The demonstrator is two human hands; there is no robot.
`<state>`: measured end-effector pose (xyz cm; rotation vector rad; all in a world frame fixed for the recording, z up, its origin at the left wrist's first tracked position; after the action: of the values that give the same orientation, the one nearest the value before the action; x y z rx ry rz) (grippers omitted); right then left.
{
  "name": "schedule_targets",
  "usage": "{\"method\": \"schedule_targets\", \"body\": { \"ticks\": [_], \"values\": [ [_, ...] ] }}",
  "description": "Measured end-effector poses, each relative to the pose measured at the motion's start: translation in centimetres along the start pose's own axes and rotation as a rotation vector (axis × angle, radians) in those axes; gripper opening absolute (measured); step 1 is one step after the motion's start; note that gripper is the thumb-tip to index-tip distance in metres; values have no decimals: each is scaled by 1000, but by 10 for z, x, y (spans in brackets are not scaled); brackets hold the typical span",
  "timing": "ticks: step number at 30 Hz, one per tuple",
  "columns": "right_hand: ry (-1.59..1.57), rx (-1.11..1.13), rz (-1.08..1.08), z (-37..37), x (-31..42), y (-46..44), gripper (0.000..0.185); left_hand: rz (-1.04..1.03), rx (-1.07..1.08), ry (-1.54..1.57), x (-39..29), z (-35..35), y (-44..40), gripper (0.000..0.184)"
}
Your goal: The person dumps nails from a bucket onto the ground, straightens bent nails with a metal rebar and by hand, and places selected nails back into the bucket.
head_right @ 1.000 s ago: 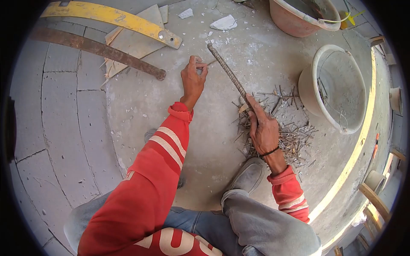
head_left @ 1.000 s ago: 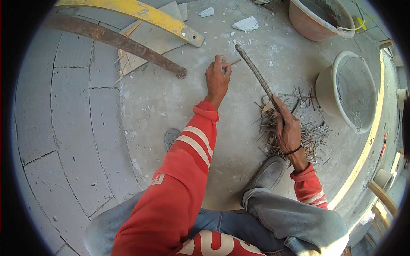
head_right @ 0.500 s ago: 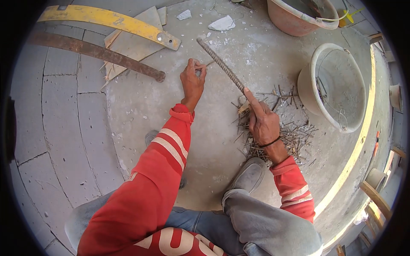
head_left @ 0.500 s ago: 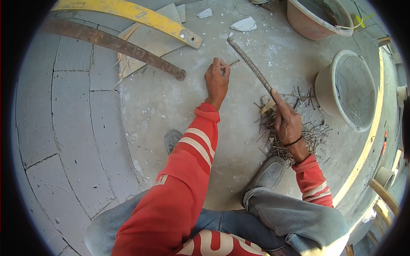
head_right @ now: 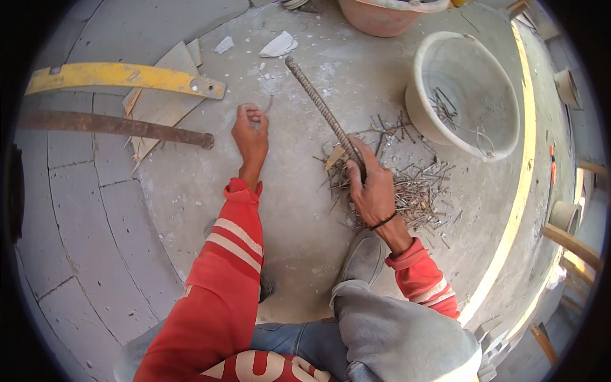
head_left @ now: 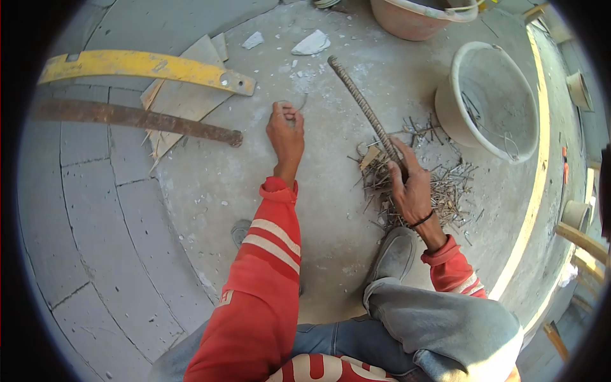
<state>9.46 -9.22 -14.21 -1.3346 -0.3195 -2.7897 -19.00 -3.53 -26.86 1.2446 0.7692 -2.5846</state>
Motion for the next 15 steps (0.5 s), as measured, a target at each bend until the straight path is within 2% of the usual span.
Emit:
{"method": "schedule_targets", "body": {
  "ticks": [1,2,4,5,7,9,11,12,14,15],
  "values": [
    [-21,75,-142,-2,-3,8,50,55,-54,53,-7,2,-1,23],
    [-15,39,-166,-11,-12,16,50,117,-108,99,-13,6,-3,22],
    [-116,-111,69,-34,-29,35,53,202,-168,152,-16,9,-9,21],
    [-118,-130,47,-39,-33,44,53,196,-140,160,-19,9,-13,21],
    [-100,106,-150,-48,-34,59,56,216,-60,111,-27,10,-21,19],
    [-165,73,-117,-50,-28,68,53,184,33,135,-37,3,-29,24],
    [-52,271,-232,-49,-24,72,50,-267,145,-188,-61,-6,-35,27],
    [-8,212,-164,-52,-27,76,48,-278,158,-181,-80,-14,-36,27],
    [-5,193,-153,-53,-31,83,48,-332,380,70,-124,-38,-29,28],
    [3,191,-124,-52,-32,86,48,-355,537,92,-137,-54,-21,25]
  ]
}}
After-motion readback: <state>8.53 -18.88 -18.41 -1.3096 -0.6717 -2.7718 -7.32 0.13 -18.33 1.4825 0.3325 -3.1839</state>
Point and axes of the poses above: each hand's wrist, its own y-axis away from the middle knuckle, its own z-axis out of the back of the hand, x = y × z, the point moved 1 cm from there along -y, towards the middle knuckle, and after that the axes turned 6 degrees about -z, right-handed, at the moved point
